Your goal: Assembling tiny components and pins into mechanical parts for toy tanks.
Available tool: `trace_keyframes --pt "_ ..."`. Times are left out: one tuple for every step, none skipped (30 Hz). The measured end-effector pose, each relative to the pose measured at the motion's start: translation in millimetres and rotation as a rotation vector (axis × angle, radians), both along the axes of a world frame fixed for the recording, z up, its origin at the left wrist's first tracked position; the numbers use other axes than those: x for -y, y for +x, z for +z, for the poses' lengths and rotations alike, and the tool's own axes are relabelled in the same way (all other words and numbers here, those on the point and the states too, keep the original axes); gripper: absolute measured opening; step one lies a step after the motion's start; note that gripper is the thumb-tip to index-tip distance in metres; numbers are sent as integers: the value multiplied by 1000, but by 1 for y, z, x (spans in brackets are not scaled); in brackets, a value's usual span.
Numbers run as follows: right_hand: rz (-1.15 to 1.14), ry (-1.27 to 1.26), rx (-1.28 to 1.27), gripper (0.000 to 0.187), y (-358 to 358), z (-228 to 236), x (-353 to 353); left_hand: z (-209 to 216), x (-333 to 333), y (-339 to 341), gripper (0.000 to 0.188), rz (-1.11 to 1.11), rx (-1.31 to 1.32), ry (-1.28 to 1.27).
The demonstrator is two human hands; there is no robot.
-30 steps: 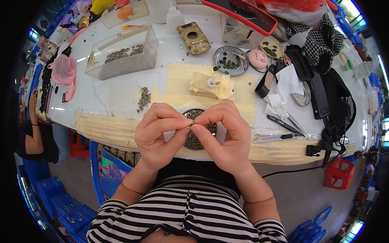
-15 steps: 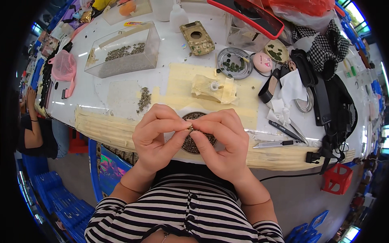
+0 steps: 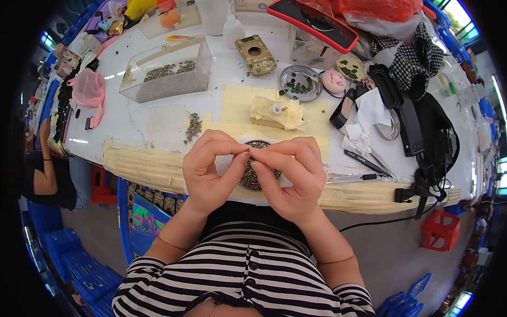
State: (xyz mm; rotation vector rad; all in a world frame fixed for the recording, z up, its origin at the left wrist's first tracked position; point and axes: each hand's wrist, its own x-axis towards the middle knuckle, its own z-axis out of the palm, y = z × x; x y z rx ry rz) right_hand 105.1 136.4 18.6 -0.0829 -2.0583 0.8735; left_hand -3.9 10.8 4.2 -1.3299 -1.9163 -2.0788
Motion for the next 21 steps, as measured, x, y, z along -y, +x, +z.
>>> trace_keyframes --pt "-11 -16 8 20 -1 0 1 -2 0 1 16 -2 35 12" --pt "-22 -31 16 20 -2 -1 2 -3 1 0 16 -24 34 7" --pt "-33 -46 23 21 -3 -2 2 -4 3 -2 17 -48 33 2" --pt "-15 -66 34 20 -4 -2 3 -4 5 -3 17 -71 29 -8" --pt "1 -85 45 19 -4 -3 3 -4 5 -4 18 -73 20 -3" --pt "16 -103 55 18 -4 -3 2 -3 4 -4 18 -77 11 3" --pt "57 -155 65 16 -4 -4 1 -2 3 -5 19 -86 3 8" --pt "96 -206 74 14 -4 -6 -1 -1 4 -4 19 -80 -9 0" --pt "135 -258 82 12 -3 -6 -1 0 5 -2 20 -76 -20 -8" --pt "158 -310 100 11 -3 -6 -3 0 4 -1 21 -74 -28 -4" --pt "181 -363 117 9 -1 -5 -4 0 2 -1 21 -69 -41 4" --pt "204 -417 134 7 0 -4 -5 1 1 -2 21 -78 -77 13" --pt "210 -444 153 6 2 -4 -4 3 2 -3 21 -84 -108 16" --pt "204 -439 163 6 4 -4 -5 5 2 -3 20 -90 -140 20" --pt "197 -434 174 7 5 -4 -6 4 1 -2 20 -97 -135 18" --pt "194 -436 175 7 5 -5 -6 3 2 -1 21 -130 -95 10" --pt "207 -466 185 9 6 -5 -6 2 4 -1 21 -162 -54 1" --pt "218 -473 177 9 4 -4 -7 1 5 -2 22 -193 -12 -8" --pt "230 -485 182 10 5 -3 -6 3 8 -1 24 -189 12 -23" --pt "243 -497 188 10 6 -2 -6 3 8 -1 24 -187 2 -17" --pt "223 -476 178 11 5 -2 -5 2 7 -3 24 -184 -7 -11"
